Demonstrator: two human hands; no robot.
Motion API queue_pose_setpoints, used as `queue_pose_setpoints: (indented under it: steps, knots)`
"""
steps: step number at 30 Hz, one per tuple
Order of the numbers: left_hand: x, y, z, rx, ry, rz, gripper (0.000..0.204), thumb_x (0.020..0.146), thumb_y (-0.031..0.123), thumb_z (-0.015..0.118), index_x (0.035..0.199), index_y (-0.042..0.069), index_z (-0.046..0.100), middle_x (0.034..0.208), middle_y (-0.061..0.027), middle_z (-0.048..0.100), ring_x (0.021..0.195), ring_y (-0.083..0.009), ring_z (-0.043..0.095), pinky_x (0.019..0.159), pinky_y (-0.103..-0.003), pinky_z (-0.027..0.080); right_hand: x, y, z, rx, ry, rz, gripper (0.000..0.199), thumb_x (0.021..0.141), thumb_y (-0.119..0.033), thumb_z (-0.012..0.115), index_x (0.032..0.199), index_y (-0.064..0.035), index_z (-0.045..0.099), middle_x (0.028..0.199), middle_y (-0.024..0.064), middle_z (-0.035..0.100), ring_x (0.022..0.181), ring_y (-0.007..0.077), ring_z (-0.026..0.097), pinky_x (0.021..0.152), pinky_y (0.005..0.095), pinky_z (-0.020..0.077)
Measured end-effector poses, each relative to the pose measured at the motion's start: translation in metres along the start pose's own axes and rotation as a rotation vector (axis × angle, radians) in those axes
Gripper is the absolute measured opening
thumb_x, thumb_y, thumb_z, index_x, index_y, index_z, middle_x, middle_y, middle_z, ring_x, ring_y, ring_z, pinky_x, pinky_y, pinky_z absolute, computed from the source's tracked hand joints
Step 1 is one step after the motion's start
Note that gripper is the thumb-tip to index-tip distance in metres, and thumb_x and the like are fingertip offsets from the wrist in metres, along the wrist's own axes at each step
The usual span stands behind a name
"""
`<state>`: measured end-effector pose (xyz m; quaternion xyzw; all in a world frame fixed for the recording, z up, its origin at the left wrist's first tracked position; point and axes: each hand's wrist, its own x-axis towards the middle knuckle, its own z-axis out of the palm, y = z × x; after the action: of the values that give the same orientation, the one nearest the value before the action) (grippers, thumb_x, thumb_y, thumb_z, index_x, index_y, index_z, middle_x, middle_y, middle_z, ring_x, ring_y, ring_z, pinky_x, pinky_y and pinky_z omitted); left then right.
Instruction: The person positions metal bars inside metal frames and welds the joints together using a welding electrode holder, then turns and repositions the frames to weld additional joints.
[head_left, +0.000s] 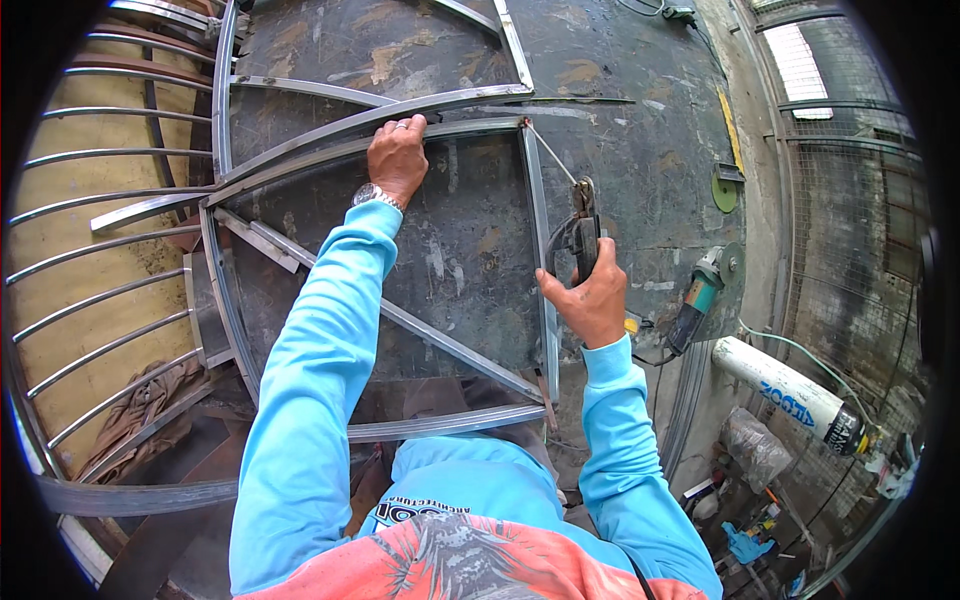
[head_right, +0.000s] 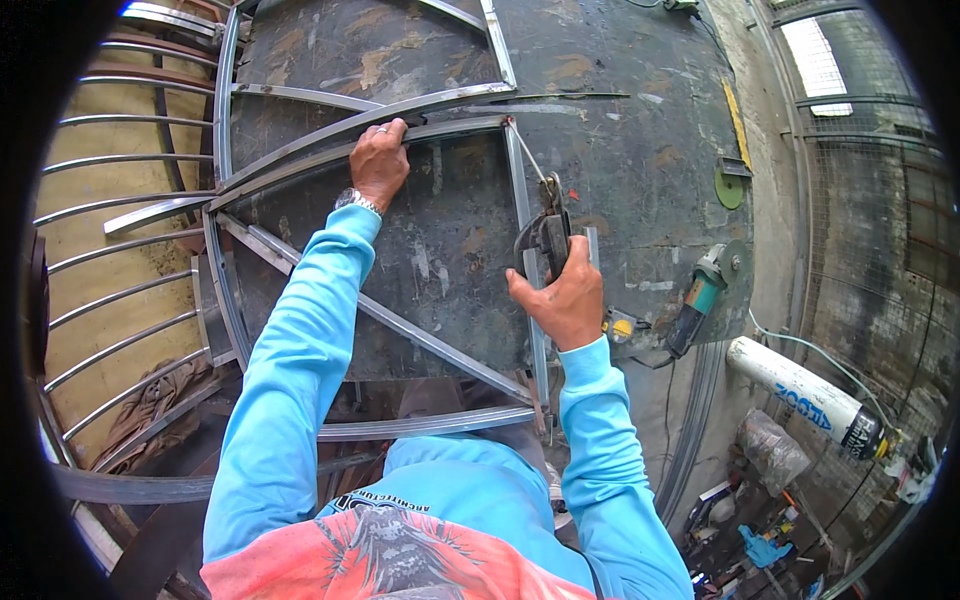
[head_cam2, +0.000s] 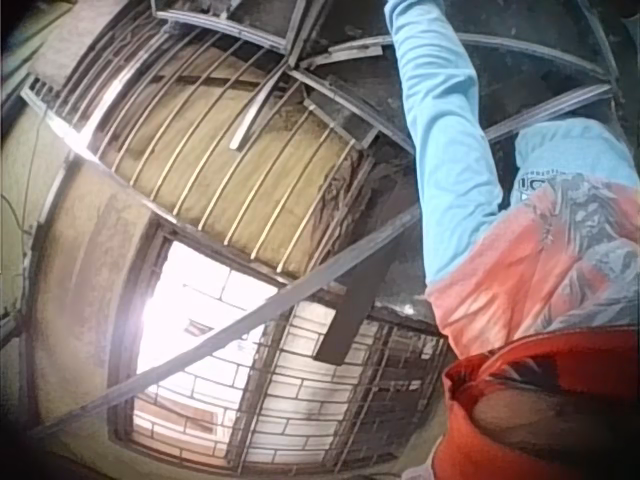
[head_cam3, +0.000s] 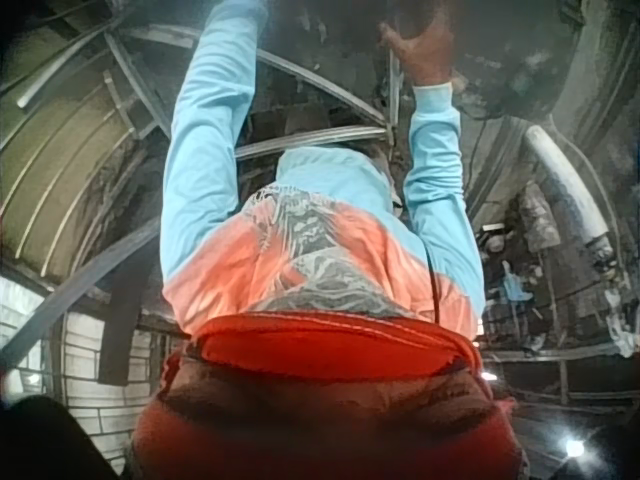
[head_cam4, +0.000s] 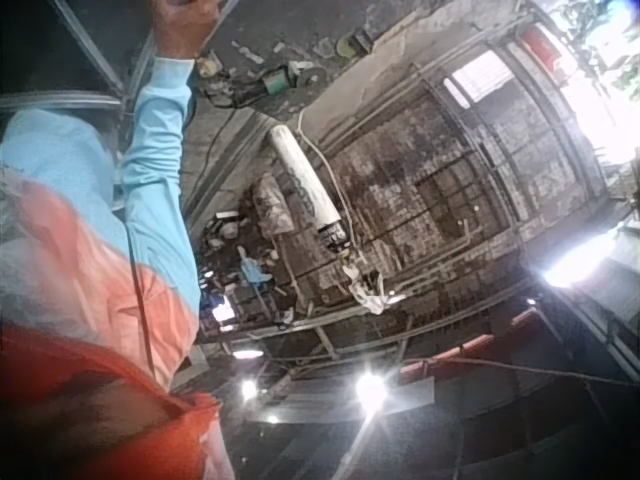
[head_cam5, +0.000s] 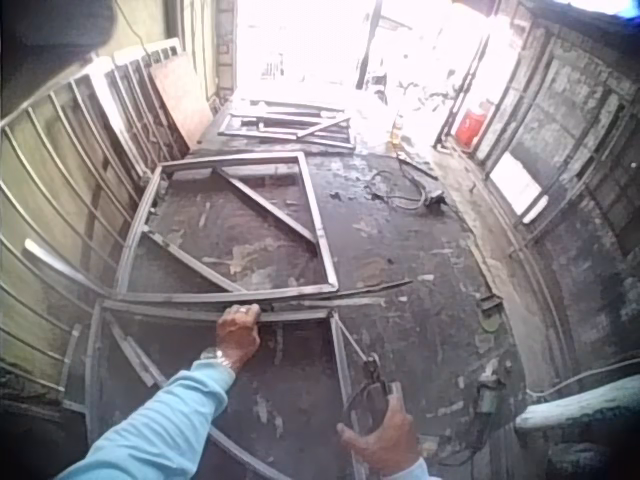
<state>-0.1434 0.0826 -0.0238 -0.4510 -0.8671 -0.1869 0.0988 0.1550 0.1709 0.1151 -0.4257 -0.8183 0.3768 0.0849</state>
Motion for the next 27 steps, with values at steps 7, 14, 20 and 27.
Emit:
queue_pose_setpoints:
  steps: [7, 14, 20, 27]
  knots:
    - [0.0, -0.005, 0.008, -0.028, 0.004, 0.005, 0.017, 0.08, 0.006, 0.065, 0.096, 0.009, 0.06, 0.092, -0.0102, 0.069, 0.091, -0.0315, 0.066, 0.078, -0.044, 0.054, 0.0, -0.002, 0.001, -0.046, -0.011, 0.036, 0.063, 0.067, -0.034, 0.084, 0.106, 0.0011, 0.049, 0.072, 0.0157, 0.064, 0.064, 0.0345, 0.067, 0.06, 0.0427, 0.0535]
    - [0.0, -0.001, 0.004, -0.01, -0.02, -0.016, 0.013, 0.082, 0.007, 0.059, 0.094, 0.009, 0.062, 0.09, -0.0091, 0.07, 0.089, -0.0297, 0.066, 0.08, -0.041, 0.053, 0.0, 0.001, 0.004, -0.019, 0.032, -0.002, 0.063, 0.067, -0.034, 0.085, 0.106, 0.0013, 0.049, 0.072, 0.0154, 0.064, 0.064, 0.0314, 0.067, 0.059, 0.0408, 0.0531]
    - [0.002, -0.001, 0.004, -0.022, 0.041, 0.007, 0.007, 0.084, 0.006, 0.057, 0.09, 0.009, 0.059, 0.086, -0.0089, 0.068, 0.085, -0.0297, 0.066, 0.076, -0.042, 0.052, -0.014, 0.006, 0.005, 0.167, 0.218, -0.011, 0.055, 0.067, -0.031, 0.088, 0.096, -0.0058, 0.048, 0.065, 0.0056, 0.057, 0.056, 0.0211, 0.062, 0.054, 0.0363, 0.051]
    - [-0.001, -0.001, 0.001, -0.028, 0.04, 0.017, 0.008, 0.085, 0.006, 0.058, 0.092, 0.009, 0.06, 0.086, -0.0091, 0.068, 0.086, -0.03, 0.066, 0.077, -0.042, 0.052, -0.013, 0.003, 0.001, 0.055, 0.093, 0.038, 0.054, 0.068, -0.031, 0.086, 0.096, -0.0039, 0.049, 0.065, 0.0066, 0.057, 0.056, 0.0223, 0.061, 0.054, 0.0362, 0.0506]
